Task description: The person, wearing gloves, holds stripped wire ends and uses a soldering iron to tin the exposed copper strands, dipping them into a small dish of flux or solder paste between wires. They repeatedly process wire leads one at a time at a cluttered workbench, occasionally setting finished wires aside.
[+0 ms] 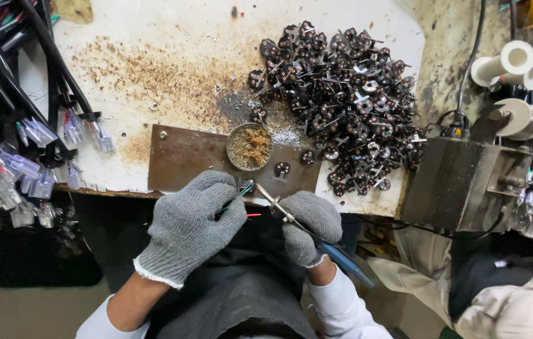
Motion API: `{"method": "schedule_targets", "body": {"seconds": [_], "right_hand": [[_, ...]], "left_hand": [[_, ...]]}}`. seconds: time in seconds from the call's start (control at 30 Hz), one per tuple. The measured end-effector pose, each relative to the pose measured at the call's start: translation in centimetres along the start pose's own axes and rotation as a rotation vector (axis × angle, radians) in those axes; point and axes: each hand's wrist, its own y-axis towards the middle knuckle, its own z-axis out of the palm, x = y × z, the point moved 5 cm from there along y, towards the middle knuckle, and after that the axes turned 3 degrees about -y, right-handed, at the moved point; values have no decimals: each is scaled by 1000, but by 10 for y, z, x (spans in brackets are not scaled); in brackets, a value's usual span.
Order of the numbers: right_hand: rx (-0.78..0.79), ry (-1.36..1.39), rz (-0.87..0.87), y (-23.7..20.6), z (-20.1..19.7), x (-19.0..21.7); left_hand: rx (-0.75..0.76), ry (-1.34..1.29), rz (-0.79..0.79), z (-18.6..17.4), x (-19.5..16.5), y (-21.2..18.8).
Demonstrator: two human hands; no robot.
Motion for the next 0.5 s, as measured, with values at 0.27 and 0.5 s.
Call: {"method": "schedule_targets", "body": {"seconds": [0.27,0.5], "right_hand": [[-492,854,352,-20,-32,1],[-402,-246,117,-7,-8,3]], "left_hand": [[33,2,-12,3,3,-4],[-18,-8,23,-3,-5,0]]}}
